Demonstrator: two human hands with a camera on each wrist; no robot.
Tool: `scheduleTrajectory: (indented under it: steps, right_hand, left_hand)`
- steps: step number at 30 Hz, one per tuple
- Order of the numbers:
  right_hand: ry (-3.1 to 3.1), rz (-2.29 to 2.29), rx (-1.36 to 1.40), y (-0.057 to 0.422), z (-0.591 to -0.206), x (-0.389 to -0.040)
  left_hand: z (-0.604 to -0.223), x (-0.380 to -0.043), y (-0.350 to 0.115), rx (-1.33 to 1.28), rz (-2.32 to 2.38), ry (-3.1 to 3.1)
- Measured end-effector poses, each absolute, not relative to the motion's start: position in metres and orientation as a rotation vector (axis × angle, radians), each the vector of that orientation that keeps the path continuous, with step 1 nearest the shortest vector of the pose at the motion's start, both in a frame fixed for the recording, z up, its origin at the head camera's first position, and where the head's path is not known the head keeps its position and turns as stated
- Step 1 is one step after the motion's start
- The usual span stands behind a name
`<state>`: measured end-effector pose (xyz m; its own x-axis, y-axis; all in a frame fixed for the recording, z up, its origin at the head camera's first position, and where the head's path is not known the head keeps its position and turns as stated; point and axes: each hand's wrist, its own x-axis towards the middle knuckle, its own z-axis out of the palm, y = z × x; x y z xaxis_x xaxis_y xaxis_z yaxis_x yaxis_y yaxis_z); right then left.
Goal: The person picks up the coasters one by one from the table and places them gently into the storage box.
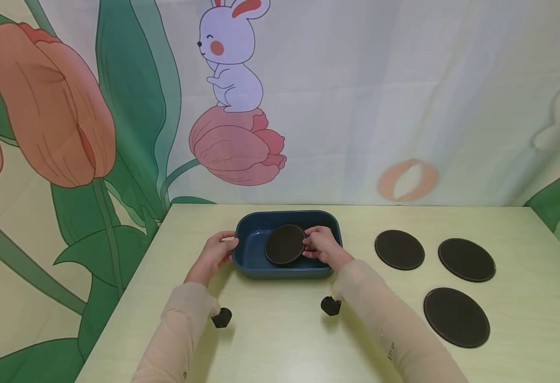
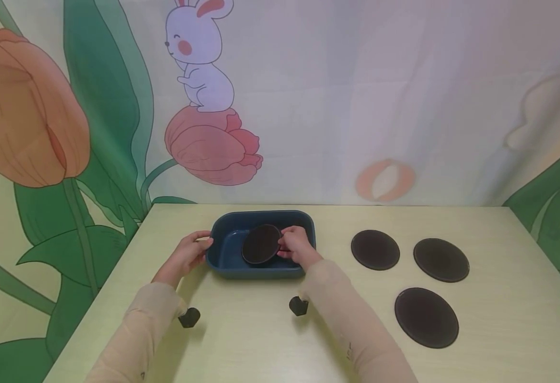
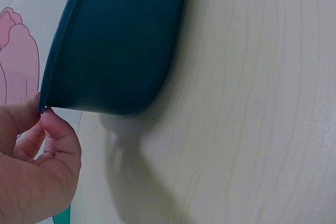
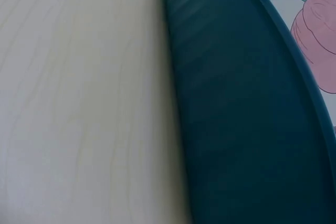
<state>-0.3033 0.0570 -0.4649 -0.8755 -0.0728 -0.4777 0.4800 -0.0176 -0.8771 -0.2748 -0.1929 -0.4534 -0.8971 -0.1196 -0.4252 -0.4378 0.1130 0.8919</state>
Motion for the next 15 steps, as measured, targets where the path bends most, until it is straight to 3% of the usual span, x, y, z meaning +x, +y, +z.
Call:
scheduleTrajectory:
  steps: [15]
  right_hand:
    - [2.058, -1.788, 0.368, 0.06, -0.447, -0.295]
  left_hand:
    - [-0.453, -0.275, -0.192, -0.565, 1.859, 2.149]
